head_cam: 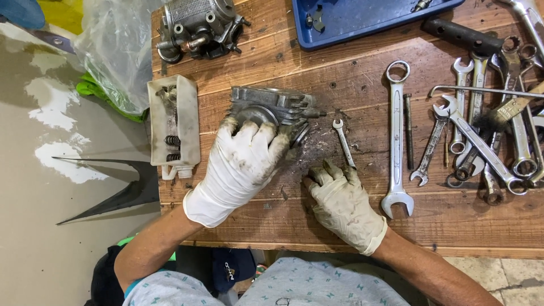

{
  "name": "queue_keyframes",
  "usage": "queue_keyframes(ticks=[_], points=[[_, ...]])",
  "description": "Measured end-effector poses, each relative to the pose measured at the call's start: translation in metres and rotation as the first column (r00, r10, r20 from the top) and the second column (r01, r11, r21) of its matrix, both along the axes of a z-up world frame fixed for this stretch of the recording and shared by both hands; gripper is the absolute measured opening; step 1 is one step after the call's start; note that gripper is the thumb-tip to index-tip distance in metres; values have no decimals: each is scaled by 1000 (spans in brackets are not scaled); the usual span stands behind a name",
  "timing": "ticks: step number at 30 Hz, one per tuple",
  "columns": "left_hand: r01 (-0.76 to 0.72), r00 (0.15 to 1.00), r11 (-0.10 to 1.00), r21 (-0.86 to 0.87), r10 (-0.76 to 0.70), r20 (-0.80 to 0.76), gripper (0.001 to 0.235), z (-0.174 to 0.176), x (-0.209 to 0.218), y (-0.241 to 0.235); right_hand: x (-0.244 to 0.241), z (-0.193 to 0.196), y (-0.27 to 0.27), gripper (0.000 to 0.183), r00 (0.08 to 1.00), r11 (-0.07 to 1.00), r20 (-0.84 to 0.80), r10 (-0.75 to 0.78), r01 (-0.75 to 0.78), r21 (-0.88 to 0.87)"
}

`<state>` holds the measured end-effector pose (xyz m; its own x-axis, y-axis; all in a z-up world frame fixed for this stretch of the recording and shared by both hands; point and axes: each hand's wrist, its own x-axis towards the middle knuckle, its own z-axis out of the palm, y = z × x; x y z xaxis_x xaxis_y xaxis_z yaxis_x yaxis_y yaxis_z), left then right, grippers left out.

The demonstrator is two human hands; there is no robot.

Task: Cleaning the surface of a motorcycle engine component by scraping off debris with a small wrench.

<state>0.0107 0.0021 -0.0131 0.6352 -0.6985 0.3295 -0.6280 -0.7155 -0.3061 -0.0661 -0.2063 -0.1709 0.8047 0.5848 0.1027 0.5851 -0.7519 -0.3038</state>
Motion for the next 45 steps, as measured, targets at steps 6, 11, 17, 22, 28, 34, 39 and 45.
queue_keyframes(ticks=[6, 11, 17, 22, 28, 34, 39, 45], points=[[-19, 999, 1000, -6, 19, -46, 5, 2, -5, 0, 1, 3, 2, 23, 997, 997, 76, -23, 17, 80], [16, 1000, 1000, -23, -16, -20, 4, -6, 0, 3, 4, 9, 3, 22, 998, 992, 36, -43, 38, 116], [72, 996, 997, -25, -70, 61, 14, -3, 6, 0, 3, -2, 3, 23, 995, 993, 88, -37, 27, 111], [103, 992, 994, -38, -100, 72, 17, -7, 12, 0, 3, -2, 2, 24, 997, 995, 59, -42, 37, 95], [123, 990, 989, -76, -117, 77, 13, 0, 16, 0, 4, 2, 1, 24, 997, 993, 71, -28, 20, 115], [108, 992, 987, -115, -100, 78, 7, 1, 12, -1, 5, 5, 0, 25, 996, 996, 84, -24, 17, 91], [50, 998, 989, -139, -46, 37, 31, 10, 11, 1, 5, 0, 0, 25, 994, 993, 109, -10, -3, 119], [-30, 997, 935, -354, 1, -82, 15, 40, 94, -25, 10, 27, 1, 36, 992, 999, 122, 13, -9, -35]])
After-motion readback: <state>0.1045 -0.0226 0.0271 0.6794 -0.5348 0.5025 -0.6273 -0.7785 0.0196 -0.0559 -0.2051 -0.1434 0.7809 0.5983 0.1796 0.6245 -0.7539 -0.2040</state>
